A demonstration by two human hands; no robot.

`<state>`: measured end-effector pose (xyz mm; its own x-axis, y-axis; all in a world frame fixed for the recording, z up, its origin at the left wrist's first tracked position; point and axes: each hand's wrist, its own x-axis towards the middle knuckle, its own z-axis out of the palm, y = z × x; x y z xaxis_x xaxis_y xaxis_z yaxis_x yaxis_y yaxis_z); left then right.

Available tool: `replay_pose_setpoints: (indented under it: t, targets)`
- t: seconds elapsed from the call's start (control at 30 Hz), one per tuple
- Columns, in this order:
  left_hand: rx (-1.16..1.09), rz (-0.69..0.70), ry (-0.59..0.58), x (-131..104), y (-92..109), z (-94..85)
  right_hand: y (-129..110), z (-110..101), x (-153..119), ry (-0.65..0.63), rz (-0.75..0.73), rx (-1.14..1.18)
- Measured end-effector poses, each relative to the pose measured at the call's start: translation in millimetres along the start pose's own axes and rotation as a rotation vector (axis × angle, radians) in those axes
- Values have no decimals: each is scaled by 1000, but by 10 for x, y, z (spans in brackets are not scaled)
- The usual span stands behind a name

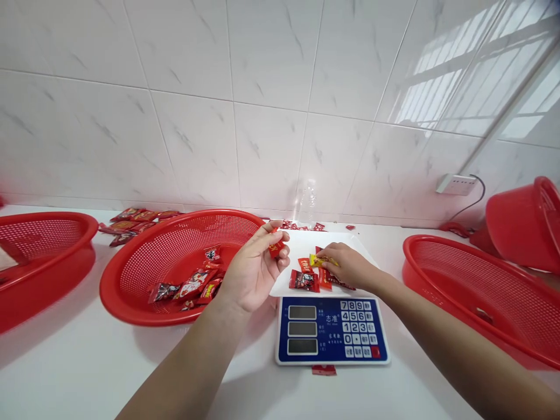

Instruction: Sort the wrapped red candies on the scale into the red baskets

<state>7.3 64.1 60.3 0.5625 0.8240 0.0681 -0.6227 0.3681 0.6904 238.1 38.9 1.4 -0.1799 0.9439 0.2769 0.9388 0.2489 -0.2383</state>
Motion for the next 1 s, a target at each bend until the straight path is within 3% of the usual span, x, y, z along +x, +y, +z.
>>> replay_pose_setpoints:
  t: [0.2, 0.33, 0.53, 0.73, 1.0]
  targets:
    - [-5, -4, -36, 4, -25, -19, -397, -71, -75, -17, -121, 46]
    - [-5, -16, -46, -2, -43, -23, -522, -2, -101, -71, -165, 59]
    - [6, -33, -46, -7, -56, -18, -469, 82, -97, -67, -114, 71]
    - [22, -60, -58, -5, -68, 9, -384, -17, -118, -27, -60, 134]
    - [46, -76, -29, 6, -79, 23, -58, -112, -162, 50, 91, 181]
